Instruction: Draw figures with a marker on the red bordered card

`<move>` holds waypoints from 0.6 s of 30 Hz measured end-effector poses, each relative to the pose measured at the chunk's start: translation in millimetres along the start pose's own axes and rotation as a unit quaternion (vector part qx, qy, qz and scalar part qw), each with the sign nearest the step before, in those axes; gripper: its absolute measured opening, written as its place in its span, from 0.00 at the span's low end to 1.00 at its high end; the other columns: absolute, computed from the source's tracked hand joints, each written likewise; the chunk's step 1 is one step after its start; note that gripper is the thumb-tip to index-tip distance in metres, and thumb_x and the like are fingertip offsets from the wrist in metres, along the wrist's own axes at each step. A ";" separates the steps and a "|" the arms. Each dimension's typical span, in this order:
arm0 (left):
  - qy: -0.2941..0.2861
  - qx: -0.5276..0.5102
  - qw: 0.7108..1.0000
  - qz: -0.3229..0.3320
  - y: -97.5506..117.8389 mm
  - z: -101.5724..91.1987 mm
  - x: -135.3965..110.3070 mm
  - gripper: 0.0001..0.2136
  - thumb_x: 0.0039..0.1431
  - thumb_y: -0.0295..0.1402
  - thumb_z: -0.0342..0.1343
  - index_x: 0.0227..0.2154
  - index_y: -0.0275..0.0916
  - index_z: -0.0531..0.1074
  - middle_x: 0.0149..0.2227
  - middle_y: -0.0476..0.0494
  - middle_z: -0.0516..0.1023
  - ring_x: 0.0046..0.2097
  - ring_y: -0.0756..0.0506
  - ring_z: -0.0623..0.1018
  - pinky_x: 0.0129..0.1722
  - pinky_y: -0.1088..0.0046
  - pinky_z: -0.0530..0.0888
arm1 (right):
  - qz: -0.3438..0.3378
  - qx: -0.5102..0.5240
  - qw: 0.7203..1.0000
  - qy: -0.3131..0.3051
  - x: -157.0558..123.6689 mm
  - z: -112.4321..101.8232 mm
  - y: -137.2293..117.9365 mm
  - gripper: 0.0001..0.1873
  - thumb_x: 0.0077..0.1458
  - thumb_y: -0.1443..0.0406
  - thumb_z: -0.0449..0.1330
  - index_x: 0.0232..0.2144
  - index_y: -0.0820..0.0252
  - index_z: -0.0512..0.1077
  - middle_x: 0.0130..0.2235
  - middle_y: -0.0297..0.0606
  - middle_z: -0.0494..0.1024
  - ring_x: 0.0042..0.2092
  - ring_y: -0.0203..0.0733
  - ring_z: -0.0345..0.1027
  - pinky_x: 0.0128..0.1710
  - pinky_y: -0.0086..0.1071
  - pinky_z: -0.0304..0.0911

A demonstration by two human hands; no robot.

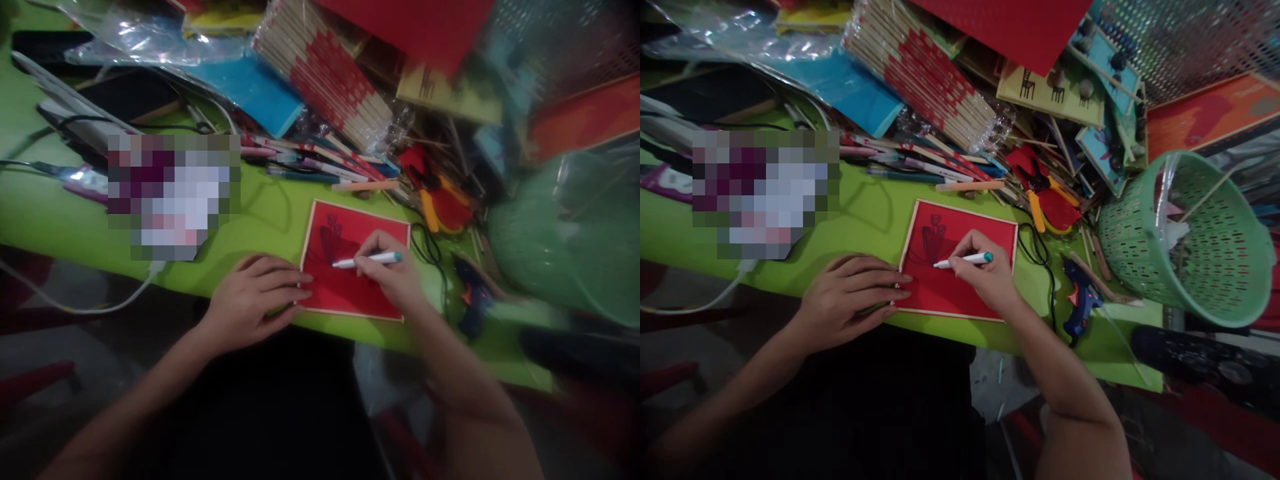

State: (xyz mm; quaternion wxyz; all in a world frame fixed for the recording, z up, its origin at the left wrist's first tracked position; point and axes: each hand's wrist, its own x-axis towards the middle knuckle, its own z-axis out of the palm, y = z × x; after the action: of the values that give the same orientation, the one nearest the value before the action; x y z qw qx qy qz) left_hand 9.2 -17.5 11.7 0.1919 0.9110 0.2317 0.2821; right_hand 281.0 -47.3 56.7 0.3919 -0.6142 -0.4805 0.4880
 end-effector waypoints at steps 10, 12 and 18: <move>0.001 0.006 1.000 0.005 0.0 0.5 -0.9 0.08 0.69 0.33 0.60 0.47 0.47 0.81 0.51 0.53 0.87 0.51 0.43 0.82 0.52 0.59 0.71 | 0.003 0.007 1.000 -0.001 1.0 -0.6 0.7 0.10 0.52 0.60 0.67 0.27 0.55 0.71 0.24 0.29 0.74 0.26 0.34 0.61 0.27 0.30 0.54; 0.003 0.005 1.000 0.004 0.5 0.3 -0.8 0.08 0.69 0.33 0.60 0.46 0.47 0.81 0.51 0.52 0.87 0.50 0.43 0.82 0.53 0.59 0.71 | 0.002 0.007 1.000 -0.002 0.9 0.0 -0.2 0.10 0.52 0.59 0.67 0.27 0.55 0.71 0.24 0.29 0.74 0.26 0.34 0.61 0.27 0.30 0.54; 0.003 0.006 1.000 -0.003 1.0 0.3 -0.2 0.08 0.70 0.34 0.59 0.46 0.49 0.82 0.51 0.53 0.87 0.50 0.44 0.82 0.53 0.60 0.71 | 0.002 -0.001 1.000 -0.002 0.5 0.2 -0.4 0.09 0.53 0.59 0.67 0.28 0.55 0.71 0.24 0.30 0.74 0.27 0.35 0.63 0.27 0.30 0.55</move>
State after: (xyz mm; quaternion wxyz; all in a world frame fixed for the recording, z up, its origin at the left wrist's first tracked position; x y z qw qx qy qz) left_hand 9.5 -18.5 11.8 0.1870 0.9103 0.2369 0.2834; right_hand 280.8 -46.7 56.9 0.3890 -0.6145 -0.4809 0.4897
